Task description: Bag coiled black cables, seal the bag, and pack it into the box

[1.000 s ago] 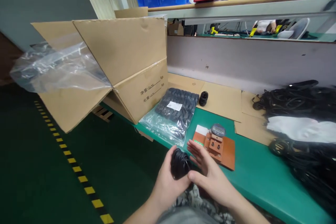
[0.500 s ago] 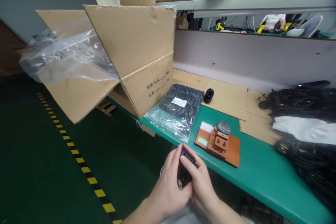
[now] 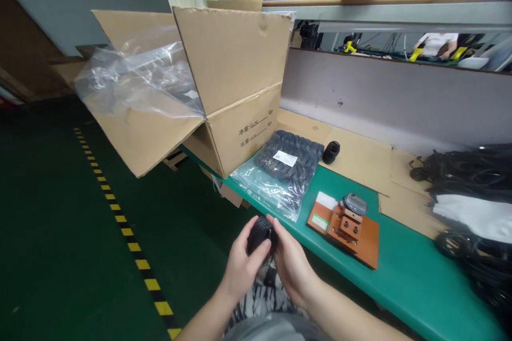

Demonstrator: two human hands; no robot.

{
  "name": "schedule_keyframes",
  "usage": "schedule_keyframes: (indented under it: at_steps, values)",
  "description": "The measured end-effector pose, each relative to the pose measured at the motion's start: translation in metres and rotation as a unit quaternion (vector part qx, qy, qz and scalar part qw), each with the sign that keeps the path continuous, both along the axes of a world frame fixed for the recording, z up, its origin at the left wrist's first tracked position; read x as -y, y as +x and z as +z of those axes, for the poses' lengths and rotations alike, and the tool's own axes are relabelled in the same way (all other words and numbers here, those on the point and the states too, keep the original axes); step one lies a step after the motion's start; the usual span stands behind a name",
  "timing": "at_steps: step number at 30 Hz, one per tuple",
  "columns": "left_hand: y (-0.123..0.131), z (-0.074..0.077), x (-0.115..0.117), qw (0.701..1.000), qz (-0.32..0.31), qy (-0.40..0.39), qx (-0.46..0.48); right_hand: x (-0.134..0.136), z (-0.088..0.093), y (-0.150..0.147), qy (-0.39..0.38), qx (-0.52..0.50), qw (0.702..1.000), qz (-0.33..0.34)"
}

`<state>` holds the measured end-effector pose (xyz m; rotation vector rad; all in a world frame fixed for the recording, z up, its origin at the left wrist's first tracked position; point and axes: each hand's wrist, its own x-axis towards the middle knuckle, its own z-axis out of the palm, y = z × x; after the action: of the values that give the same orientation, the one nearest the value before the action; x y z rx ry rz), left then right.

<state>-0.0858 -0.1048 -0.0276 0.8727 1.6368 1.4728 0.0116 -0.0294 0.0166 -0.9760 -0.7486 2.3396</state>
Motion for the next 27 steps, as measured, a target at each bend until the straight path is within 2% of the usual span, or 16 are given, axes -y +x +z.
schedule_keyframes:
  at_steps: [2,3,4,5,6,7,9,10,11,12,13,14,16,22,24,27]
  values:
    - [-0.014,0.003,-0.005,0.991,0.031,0.015,0.127,-0.011,0.002,-0.001,0.063,0.008,0.998,0.013]
    - [-0.021,0.005,-0.007,0.986,0.049,0.021,0.155,-0.019,0.003,-0.001,0.13,0.025,0.991,0.016]
    - [-0.029,0.007,-0.01,0.986,0.065,0.026,0.151,-0.028,0.004,-0.001,0.231,0.056,0.971,0.015]
    - [-0.037,0.008,-0.013,0.99,0.077,0.027,0.112,-0.038,0.005,-0.002,0.361,0.097,0.927,0.018]
    - [-0.044,0.009,-0.015,0.995,0.086,0.022,0.043,-0.048,0.005,-0.004,0.492,0.148,0.858,0.015]
    - [-0.051,0.01,-0.019,0.995,0.094,0.014,-0.04,-0.057,0.004,-0.007,0.603,0.202,0.772,0.023]
    - [-0.06,0.012,-0.025,0.975,0.098,-0.004,-0.2,-0.073,0.0,-0.015,0.74,0.297,0.602,0.043]
    - [-0.062,0.012,-0.029,0.961,0.093,-0.009,-0.26,-0.079,-0.002,-0.019,0.774,0.333,0.536,0.055]
    - [-0.063,0.012,-0.032,0.95,0.084,-0.013,-0.301,-0.084,-0.005,-0.024,0.795,0.359,0.485,0.064]
    - [-0.063,0.013,-0.036,0.943,0.074,-0.015,-0.325,-0.088,-0.008,-0.028,0.806,0.379,0.449,0.07]
    - [-0.063,0.014,-0.039,0.941,0.064,-0.017,-0.333,-0.092,-0.01,-0.031,0.813,0.393,0.425,0.072]
    - [-0.062,0.014,-0.042,0.942,0.057,-0.021,-0.331,-0.095,-0.011,-0.034,0.815,0.4,0.413,0.071]
    - [-0.061,0.017,-0.047,0.942,0.054,-0.032,-0.331,-0.101,-0.011,-0.036,0.814,0.4,0.417,0.063]
    - [-0.061,0.029,-0.062,0.904,0.03,-0.045,-0.424,-0.111,0.003,-0.031,0.78,0.337,0.527,0.011]
    - [-0.061,0.032,-0.071,0.895,0.023,-0.042,-0.443,-0.11,0.005,-0.031,0.778,0.319,0.542,-0.007]
    - [-0.058,0.031,-0.088,0.887,0.028,-0.025,-0.46,-0.107,0.003,-0.033,0.785,0.301,0.54,-0.021]
